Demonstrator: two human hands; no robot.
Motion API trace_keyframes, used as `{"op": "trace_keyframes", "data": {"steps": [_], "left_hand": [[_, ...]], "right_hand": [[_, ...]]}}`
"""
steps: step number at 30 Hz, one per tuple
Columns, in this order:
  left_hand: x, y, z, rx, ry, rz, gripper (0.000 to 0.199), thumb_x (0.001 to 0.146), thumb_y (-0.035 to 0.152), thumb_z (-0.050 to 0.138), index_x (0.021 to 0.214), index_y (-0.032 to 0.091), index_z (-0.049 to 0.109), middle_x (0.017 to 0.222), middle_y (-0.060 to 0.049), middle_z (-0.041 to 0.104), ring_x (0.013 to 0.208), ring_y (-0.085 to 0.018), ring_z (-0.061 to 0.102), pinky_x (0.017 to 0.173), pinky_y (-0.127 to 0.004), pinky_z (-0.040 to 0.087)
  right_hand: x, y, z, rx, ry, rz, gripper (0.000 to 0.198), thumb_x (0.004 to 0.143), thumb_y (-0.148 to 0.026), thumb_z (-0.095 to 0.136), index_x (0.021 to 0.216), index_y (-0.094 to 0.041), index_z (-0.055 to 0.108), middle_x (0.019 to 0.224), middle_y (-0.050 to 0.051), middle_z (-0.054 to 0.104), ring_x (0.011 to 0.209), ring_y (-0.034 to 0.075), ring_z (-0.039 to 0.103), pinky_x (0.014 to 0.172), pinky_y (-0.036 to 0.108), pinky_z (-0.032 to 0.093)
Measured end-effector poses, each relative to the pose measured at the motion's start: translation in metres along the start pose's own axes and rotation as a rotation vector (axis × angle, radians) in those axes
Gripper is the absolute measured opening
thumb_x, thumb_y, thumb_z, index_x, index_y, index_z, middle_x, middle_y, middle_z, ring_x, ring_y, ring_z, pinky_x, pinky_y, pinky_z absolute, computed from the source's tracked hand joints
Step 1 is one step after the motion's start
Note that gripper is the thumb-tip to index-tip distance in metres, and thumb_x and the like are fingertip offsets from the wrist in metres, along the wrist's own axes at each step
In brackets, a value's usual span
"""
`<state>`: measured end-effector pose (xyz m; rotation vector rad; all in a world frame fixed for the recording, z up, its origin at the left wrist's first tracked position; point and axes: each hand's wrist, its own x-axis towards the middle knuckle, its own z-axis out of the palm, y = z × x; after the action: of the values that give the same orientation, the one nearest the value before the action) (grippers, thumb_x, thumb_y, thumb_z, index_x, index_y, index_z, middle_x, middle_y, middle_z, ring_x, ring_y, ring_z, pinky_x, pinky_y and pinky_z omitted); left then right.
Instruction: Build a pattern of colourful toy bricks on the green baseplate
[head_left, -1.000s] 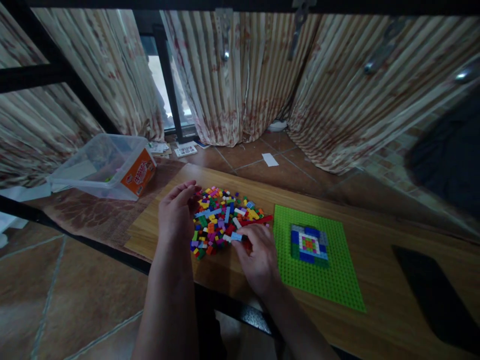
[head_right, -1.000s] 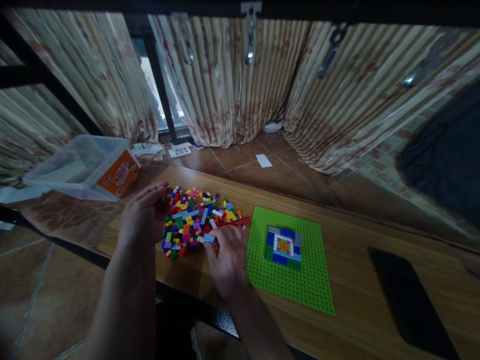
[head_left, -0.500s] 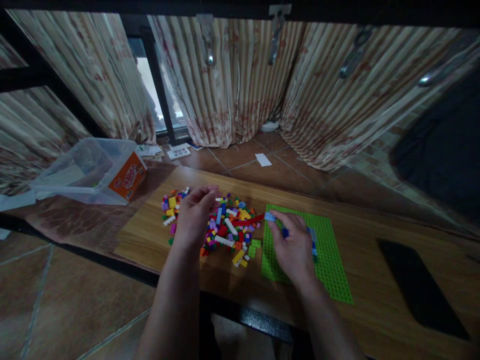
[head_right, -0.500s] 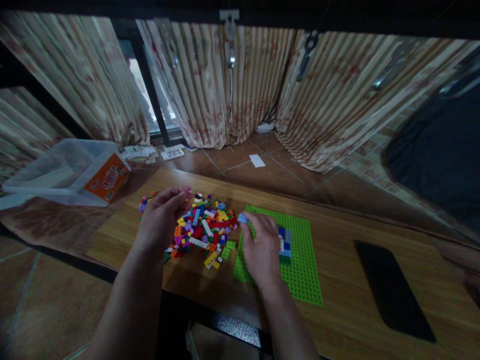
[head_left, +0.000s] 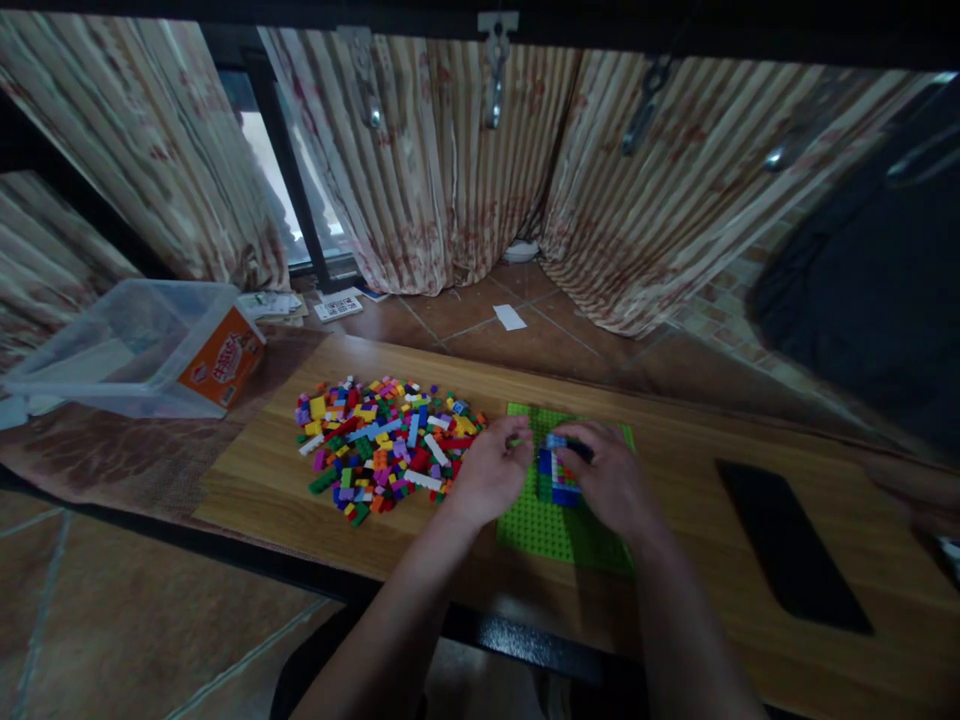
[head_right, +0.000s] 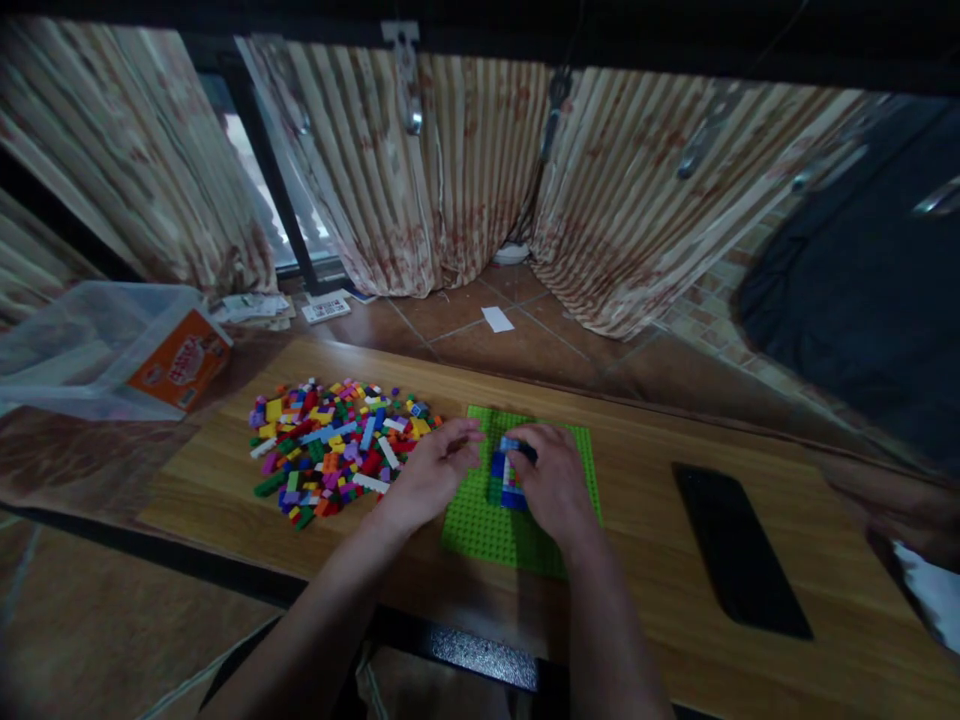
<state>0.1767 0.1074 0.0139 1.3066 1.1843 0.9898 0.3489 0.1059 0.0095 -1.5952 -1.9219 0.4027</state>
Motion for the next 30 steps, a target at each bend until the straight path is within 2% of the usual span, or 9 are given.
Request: {"op": "trace_keyframes", "data": {"steps": [5, 10, 13, 17, 22, 26, 30], "left_hand": [[0.0, -0.007, 0.01, 0.063, -0.087, -0.002, 0.046, 0.083, 0.012, 0.047, 0.129, 0.012, 0.052, 0.122, -0.013, 0.064, 0.109, -0.021, 0.062, 0.096, -0.036, 0.05], [-0.001, -0.008, 0.012, 0.132, -0.113, 0.041, 0.049, 0.082, 0.011, 0.046, 0.131, 0.014, 0.051, 0.124, -0.012, 0.065, 0.113, -0.021, 0.061, 0.101, -0.037, 0.048], [-0.001, -0.008, 0.012, 0.153, -0.113, 0.054, 0.049, 0.083, 0.011, 0.045, 0.132, 0.013, 0.05, 0.123, -0.012, 0.065, 0.112, -0.021, 0.062, 0.101, -0.038, 0.048], [-0.001, -0.007, 0.012, 0.165, -0.116, 0.05, 0.047, 0.085, 0.014, 0.044, 0.131, 0.013, 0.051, 0.121, -0.011, 0.066, 0.111, -0.021, 0.062, 0.1, -0.037, 0.049], [-0.001, -0.005, 0.012, 0.192, -0.106, 0.049, 0.047, 0.085, 0.014, 0.044, 0.131, 0.012, 0.051, 0.122, -0.012, 0.065, 0.111, -0.022, 0.063, 0.1, -0.039, 0.049], [-0.001, -0.003, 0.013, 0.209, -0.11, 0.058, 0.047, 0.085, 0.015, 0.046, 0.131, 0.01, 0.051, 0.122, -0.014, 0.065, 0.115, -0.022, 0.061, 0.101, -0.038, 0.048], [-0.002, -0.002, 0.014, 0.224, -0.103, 0.065, 0.049, 0.083, 0.012, 0.047, 0.132, 0.009, 0.05, 0.121, -0.014, 0.066, 0.113, -0.021, 0.062, 0.101, -0.035, 0.048]], "right_hand": [[0.001, 0.006, 0.002, -0.021, -0.025, 0.018, 0.017, 0.08, -0.019, 0.059, 0.092, -0.023, 0.07, 0.103, 0.005, 0.069, 0.104, 0.025, 0.053, 0.094, 0.043, 0.04], [0.002, 0.008, 0.004, -0.018, -0.025, 0.048, 0.019, 0.078, -0.018, 0.061, 0.093, -0.024, 0.071, 0.101, 0.005, 0.069, 0.103, 0.025, 0.055, 0.094, 0.043, 0.041], [0.002, 0.009, 0.002, 0.015, -0.023, 0.068, 0.022, 0.077, -0.022, 0.061, 0.097, -0.024, 0.071, 0.103, 0.006, 0.07, 0.103, 0.025, 0.057, 0.094, 0.044, 0.042], [0.002, 0.012, -0.002, 0.075, 0.08, 0.153, 0.03, 0.082, -0.034, 0.055, 0.105, -0.022, 0.07, 0.107, 0.009, 0.07, 0.104, 0.026, 0.061, 0.094, 0.045, 0.044], [0.005, 0.013, 0.0, 0.136, 0.162, 0.235, 0.032, 0.085, -0.041, 0.05, 0.096, -0.021, 0.073, 0.101, 0.009, 0.073, 0.096, 0.025, 0.065, 0.088, 0.042, 0.047], [0.007, 0.013, 0.008, 0.154, 0.137, 0.222, 0.03, 0.083, -0.043, 0.053, 0.087, -0.021, 0.074, 0.092, 0.008, 0.074, 0.087, 0.024, 0.066, 0.082, 0.038, 0.048], [0.008, 0.016, 0.013, 0.149, 0.137, 0.191, 0.022, 0.08, -0.04, 0.058, 0.077, -0.024, 0.073, 0.086, 0.005, 0.074, 0.087, 0.023, 0.064, 0.085, 0.038, 0.046]]}}
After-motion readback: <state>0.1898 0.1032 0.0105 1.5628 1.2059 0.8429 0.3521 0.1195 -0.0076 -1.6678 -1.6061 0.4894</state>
